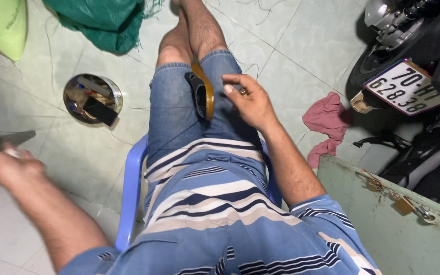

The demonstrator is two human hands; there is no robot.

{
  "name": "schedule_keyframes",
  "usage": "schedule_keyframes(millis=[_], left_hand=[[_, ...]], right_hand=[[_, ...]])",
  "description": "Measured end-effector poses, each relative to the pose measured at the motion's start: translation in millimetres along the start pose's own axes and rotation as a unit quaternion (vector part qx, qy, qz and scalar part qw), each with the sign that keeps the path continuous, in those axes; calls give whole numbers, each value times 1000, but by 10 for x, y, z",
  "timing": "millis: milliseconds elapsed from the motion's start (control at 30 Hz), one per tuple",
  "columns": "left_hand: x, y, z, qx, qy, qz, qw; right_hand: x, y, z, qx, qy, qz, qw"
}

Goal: The person sits on a blue plastic chair and sews the sole of a black slip-on shoe using a needle and thread. They repeatedly push the needle through the shoe's edge and pull the thread to secure the sole, working on the shoe held in their lap.

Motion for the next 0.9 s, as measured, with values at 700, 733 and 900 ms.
schedule_keyframes(millis=[700,733,900], left_hand=[[744,3628,-2021,623,-293,-362,628],[813,3586,-2022,620,-304,-338,640],[674,3641,-1970,614,-236,-365,659]], right_hand=[[-251,228,-510,24,156,130,979],[-259,229,-541,30,164,135,977],[-132,242,-585,30,203,108,973]])
Point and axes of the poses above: each hand's wrist, its own y-axis away from the middle knuckle, its own z-axis out of the back of the hand, x = y × z, the point moved 10 cm from there along -y, towards the middle knuckle, and after that the axes turned 4 degrees about -y, right-handed, at the moved point
